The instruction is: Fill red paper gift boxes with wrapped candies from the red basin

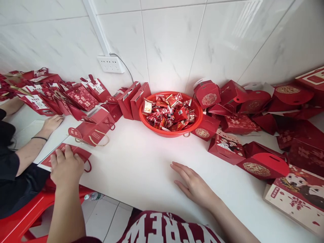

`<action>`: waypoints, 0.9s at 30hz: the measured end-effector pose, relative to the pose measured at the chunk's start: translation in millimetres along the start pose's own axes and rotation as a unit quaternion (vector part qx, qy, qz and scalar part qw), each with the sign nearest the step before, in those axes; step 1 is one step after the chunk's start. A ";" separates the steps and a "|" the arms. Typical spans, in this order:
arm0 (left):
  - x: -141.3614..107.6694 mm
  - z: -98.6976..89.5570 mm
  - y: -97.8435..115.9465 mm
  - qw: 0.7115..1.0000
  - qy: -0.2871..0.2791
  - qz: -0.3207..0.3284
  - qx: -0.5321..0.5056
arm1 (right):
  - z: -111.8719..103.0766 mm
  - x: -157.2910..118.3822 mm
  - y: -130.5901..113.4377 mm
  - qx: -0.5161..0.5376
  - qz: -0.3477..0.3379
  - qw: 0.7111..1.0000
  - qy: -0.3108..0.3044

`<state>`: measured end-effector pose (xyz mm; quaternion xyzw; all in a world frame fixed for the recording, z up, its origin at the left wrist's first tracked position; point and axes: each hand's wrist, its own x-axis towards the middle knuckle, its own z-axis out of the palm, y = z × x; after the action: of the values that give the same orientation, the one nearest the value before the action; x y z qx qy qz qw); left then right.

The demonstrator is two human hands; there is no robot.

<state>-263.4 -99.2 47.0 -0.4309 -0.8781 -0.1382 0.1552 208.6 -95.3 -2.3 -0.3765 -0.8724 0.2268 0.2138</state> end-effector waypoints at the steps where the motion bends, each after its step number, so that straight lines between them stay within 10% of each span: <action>1: 2.5 0.3 6.5 1.000 0.018 0.001 0.008 | 0.2 0.0 -0.4 -0.006 -0.001 1.000 -0.001; 27: 29.6 11.3 0.4 0.999 -0.015 0.034 -0.025 | 0.2 -3.5 4.5 -0.045 0.003 0.999 -0.003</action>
<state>-282.0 -73.6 48.3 -0.4664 -0.8615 -0.1484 0.1353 213.3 -95.2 -5.7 -0.3879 -0.8812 0.1888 0.1935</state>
